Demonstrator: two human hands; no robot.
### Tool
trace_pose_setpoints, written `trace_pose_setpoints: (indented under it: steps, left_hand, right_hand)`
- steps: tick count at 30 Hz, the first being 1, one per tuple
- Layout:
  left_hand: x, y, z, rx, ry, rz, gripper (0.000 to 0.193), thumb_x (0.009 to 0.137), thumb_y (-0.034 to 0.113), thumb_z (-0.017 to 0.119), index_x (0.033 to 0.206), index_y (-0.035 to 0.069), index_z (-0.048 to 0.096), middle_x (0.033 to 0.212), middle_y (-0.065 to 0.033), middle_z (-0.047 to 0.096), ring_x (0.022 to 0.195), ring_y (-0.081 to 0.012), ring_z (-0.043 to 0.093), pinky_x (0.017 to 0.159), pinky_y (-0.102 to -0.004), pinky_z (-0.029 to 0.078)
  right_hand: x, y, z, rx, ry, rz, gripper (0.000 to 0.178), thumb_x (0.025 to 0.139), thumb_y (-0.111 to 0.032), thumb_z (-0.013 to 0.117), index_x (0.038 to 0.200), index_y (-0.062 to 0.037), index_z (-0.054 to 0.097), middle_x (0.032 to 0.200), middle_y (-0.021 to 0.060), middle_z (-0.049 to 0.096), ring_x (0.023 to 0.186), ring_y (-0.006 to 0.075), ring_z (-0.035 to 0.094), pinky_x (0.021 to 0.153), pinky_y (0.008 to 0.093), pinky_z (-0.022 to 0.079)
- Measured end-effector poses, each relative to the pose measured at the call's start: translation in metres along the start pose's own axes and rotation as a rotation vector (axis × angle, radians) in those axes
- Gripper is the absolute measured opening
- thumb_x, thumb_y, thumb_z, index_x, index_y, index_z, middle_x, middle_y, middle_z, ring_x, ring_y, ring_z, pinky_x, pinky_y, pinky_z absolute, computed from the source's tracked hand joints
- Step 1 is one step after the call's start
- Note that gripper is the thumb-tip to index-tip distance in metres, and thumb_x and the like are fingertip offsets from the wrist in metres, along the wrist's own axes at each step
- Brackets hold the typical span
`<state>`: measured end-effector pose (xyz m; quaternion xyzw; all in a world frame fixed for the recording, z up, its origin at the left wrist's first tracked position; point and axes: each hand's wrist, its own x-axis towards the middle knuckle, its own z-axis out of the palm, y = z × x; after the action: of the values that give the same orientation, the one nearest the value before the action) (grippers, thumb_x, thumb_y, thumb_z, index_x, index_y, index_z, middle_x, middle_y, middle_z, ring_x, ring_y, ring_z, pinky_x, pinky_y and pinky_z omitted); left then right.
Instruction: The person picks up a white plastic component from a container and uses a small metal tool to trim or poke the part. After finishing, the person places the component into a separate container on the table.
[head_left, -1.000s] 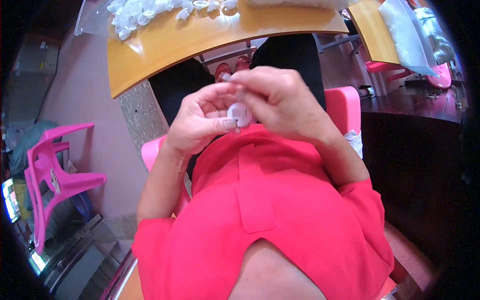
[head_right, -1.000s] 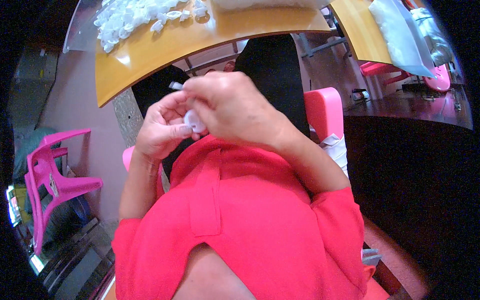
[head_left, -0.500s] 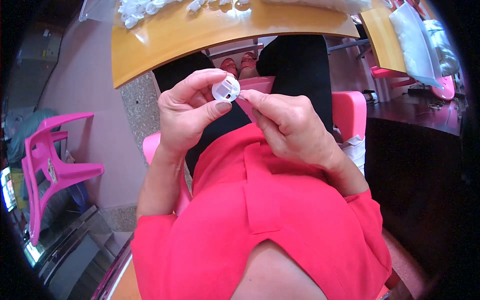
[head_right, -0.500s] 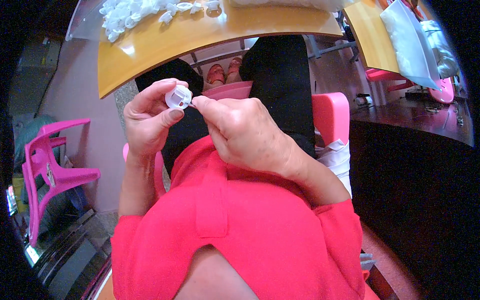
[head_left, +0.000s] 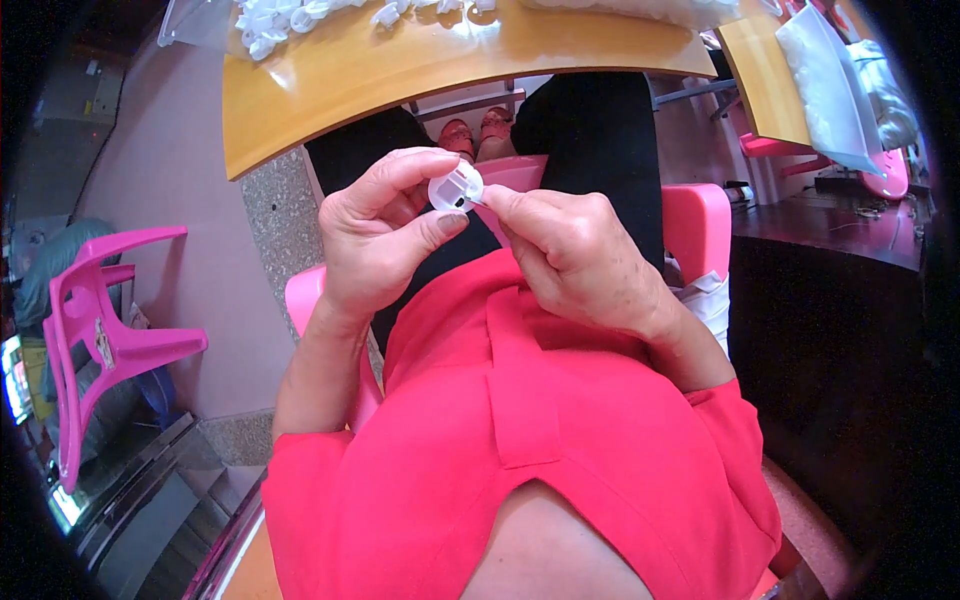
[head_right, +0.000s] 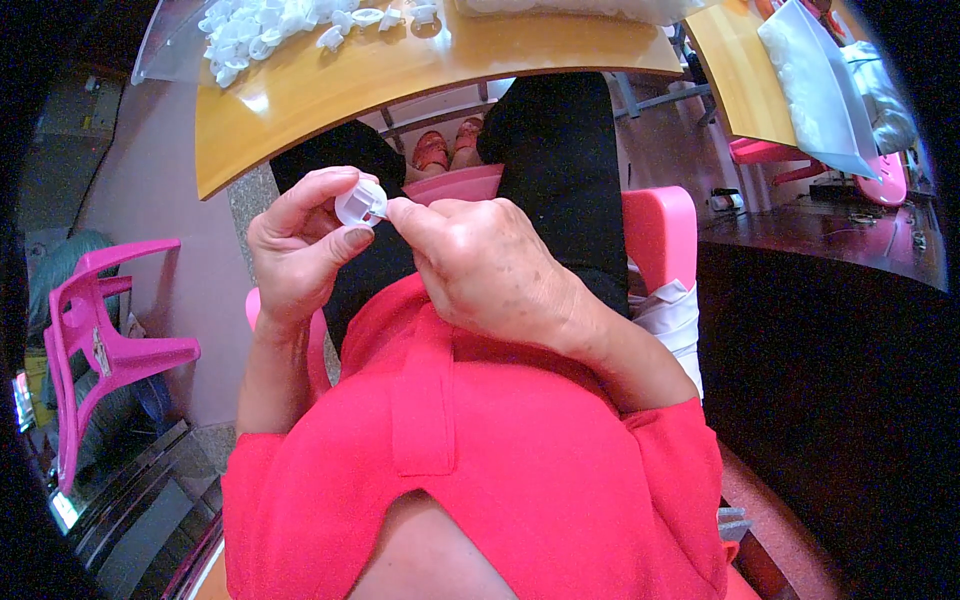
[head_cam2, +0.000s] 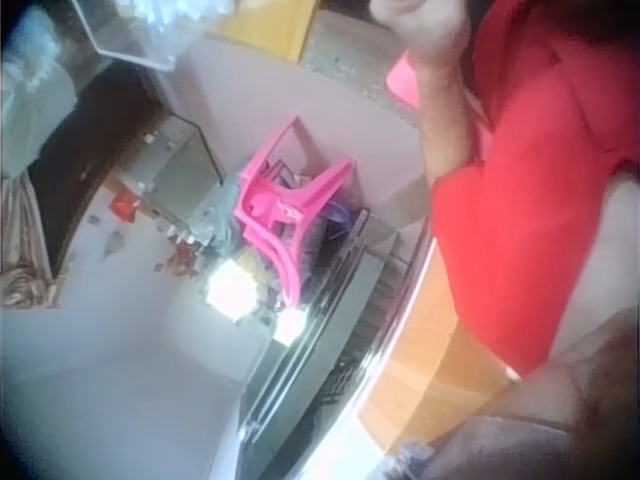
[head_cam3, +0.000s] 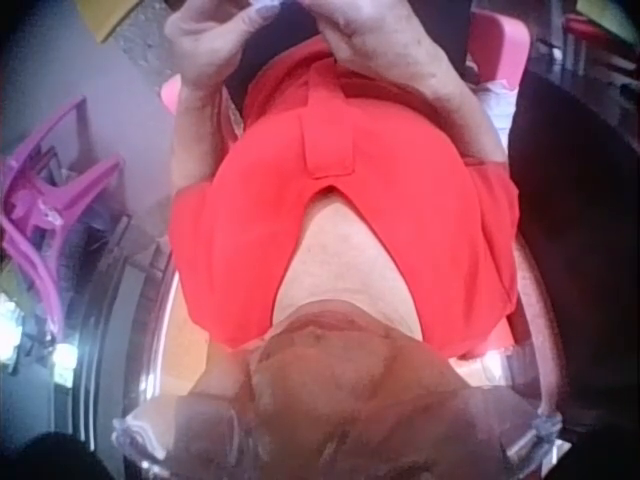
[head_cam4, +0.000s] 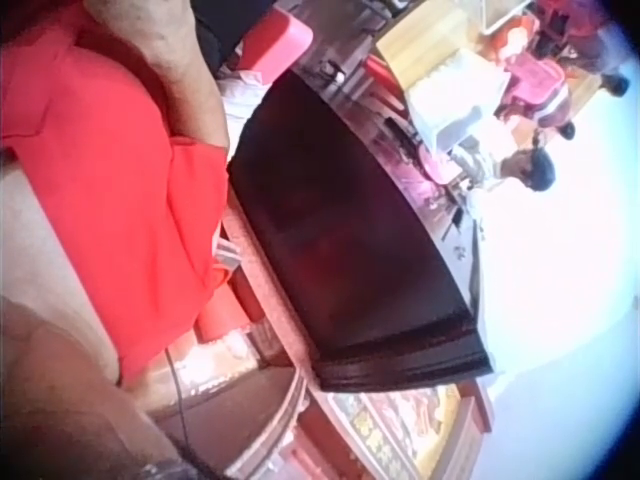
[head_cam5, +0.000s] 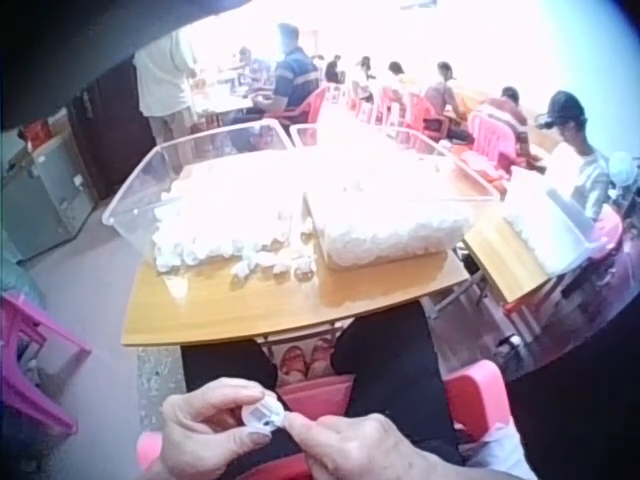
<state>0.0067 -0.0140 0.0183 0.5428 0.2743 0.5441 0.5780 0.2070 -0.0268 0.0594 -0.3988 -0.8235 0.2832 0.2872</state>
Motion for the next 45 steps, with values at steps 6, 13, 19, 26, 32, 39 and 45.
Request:
trace_pose_setpoints:
  steps: [6,13,19,26,32,39,45]
  left_hand:
    - [-0.001,0.0,-0.001,-0.021,0.01,-0.048,0.04,0.075,-0.009,0.071,0.113,-0.003,0.061,0.109,-0.0111,0.062,0.098,-0.0153,0.059,0.087,-0.0269,0.048]
    - [-0.002,-0.002,0.0,-0.05,0.018,-0.035,0.041,0.076,-0.008,0.071,0.115,-0.003,0.059,0.109,-0.01,0.062,0.099,-0.015,0.059,0.088,-0.0273,0.049]
    - [-0.003,-0.004,0.001,-0.057,0.049,-0.047,0.041,0.077,-0.008,0.071,0.116,-0.003,0.059,0.109,-0.0102,0.063,0.099,-0.0148,0.06,0.088,-0.0272,0.049]
    - [-0.005,-0.009,0.003,-0.032,0.1,-0.017,0.04,0.078,-0.008,0.07,0.116,-0.003,0.058,0.11,-0.0104,0.063,0.099,-0.0149,0.061,0.087,-0.0275,0.05]
    - [-0.006,-0.009,0.006,-0.003,0.119,-0.02,0.038,0.079,-0.009,0.068,0.115,-0.003,0.058,0.11,-0.0104,0.062,0.098,-0.0154,0.061,0.086,-0.0276,0.051]
    - [-0.005,-0.011,0.008,0.087,0.113,0.044,0.038,0.079,-0.009,0.068,0.115,-0.003,0.058,0.107,-0.0095,0.063,0.096,-0.0147,0.061,0.084,-0.0269,0.052]
    - [-0.002,-0.008,0.008,0.022,0.106,-0.055,0.041,0.079,-0.008,0.069,0.118,-0.004,0.057,0.105,-0.0084,0.063,0.096,-0.0132,0.061,0.085,-0.0262,0.052]
  right_hand:
    - [0.001,0.001,0.0,0.134,0.001,0.006,0.028,0.082,0.008,0.057,0.11,0.0061,0.06,0.081,0.0212,0.064,0.07,0.0314,0.066,0.06,0.0323,0.052]
    - [0.003,0.001,0.002,0.291,-0.005,0.099,0.031,0.085,0.007,0.055,0.115,0.0026,0.06,0.07,0.0142,0.058,0.062,0.0181,0.06,0.056,0.0269,0.047]
    - [0.003,0.001,0.005,0.399,-0.016,0.177,0.03,0.09,0.004,0.051,0.118,0.0015,0.059,0.066,0.007,0.054,0.059,0.0099,0.053,0.054,0.0244,0.044]
    - [0.005,0.001,0.01,0.641,-0.044,0.34,0.026,0.094,-0.001,0.049,0.117,0.0025,0.06,0.066,0.0003,0.054,0.058,0.0069,0.048,0.052,0.0216,0.04]
    - [0.009,-0.006,0.003,0.874,-0.086,0.51,0.019,0.093,-0.005,0.047,0.105,0.0012,0.061,0.063,0.0002,0.055,0.054,0.0076,0.05,0.047,0.0238,0.039]
    - [0.009,-0.004,-0.001,1.128,-0.14,0.725,0.021,0.095,-0.01,0.047,0.107,-0.0015,0.062,0.064,-0.0032,0.055,0.047,0.0038,0.046,0.042,0.0194,0.036]
    - [0.002,0.008,0.011,0.466,0.059,0.29,0.022,0.088,-0.005,0.052,0.107,-0.0007,0.061,0.061,0.0146,0.058,0.051,0.0232,0.06,0.047,0.0348,0.046]
